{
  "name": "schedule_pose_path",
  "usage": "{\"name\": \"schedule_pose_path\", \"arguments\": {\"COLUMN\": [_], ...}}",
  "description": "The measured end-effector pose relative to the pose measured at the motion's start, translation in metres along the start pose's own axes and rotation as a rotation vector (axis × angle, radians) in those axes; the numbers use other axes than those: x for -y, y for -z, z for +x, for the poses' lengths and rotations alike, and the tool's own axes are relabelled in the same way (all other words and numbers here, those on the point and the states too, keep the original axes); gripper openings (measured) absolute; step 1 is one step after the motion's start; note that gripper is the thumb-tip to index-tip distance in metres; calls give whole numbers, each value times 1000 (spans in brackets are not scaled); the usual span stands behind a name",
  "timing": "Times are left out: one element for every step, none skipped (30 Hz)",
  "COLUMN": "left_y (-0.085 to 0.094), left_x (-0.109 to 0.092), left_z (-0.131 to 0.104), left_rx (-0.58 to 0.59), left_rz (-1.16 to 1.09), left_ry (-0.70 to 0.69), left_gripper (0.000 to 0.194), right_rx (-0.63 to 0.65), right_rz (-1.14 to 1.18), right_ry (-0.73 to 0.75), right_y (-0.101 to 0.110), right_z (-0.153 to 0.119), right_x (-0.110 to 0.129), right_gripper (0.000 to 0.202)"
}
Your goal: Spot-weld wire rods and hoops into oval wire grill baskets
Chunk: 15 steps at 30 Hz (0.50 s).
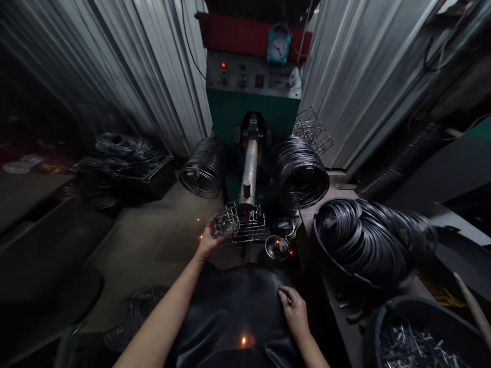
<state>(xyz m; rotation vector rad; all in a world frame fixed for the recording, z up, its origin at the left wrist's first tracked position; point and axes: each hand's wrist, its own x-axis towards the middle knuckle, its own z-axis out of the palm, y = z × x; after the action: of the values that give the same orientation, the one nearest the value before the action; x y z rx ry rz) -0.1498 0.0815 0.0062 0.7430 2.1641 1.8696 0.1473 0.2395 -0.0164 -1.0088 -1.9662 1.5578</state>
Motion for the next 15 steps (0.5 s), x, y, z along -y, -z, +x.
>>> {"name": "schedule_pose_path", "arguments": {"left_y": [-1,-1,1,3,7,11,14,18,20,21,21,20,18,16,13], "left_x": [-1,-4,-7,-10,-14,-19,-25,-31,-38,-45,-52,-59,-65,-70,-75], "left_z": [1,1,1,-2,-7,-13,-20,-29,-37,-45,-52,-58,-62,-64,-66], "left_rx": [-10,-23,-40,-57,-67,-70,-65,-47,-17,18,52,83,109,124,132], "left_rz": [-65,-115,-140,-138,-116,-76,-19,46,114,182,247,307,362,413,459], "left_ry": [22,40,54,60,57,46,26,-2,-39,-84,-131,-174,-210,-236,-252], "left_gripper": [85,84,83,82,81,81,81,82,81,80,78,75,73,71,70], "right_rx": [10,21,36,63,106,160,231,305,357,405,463,543,617,669,701], "right_rz": [-36,-60,-81,-101,-121,-142,-160,-172,-189,-206,-218,-237,-262,-283,-305], "right_ry": [31,51,64,72,82,95,122,164,206,237,250,247,229,206,185], "right_y": [2,3,4,4,3,2,-1,-4,-9,-14,-19,-25,-31,-36,-41], "right_z": [-2,-2,-2,-1,1,3,6,8,11,15,19,24,29,33,37], "right_x": [-4,-4,-1,7,20,37,58,80,103,124,143,158,168,175,179], "right_gripper": [18,17,16,16,16,17,18,20,23,23,21,19,18,18,18]}}
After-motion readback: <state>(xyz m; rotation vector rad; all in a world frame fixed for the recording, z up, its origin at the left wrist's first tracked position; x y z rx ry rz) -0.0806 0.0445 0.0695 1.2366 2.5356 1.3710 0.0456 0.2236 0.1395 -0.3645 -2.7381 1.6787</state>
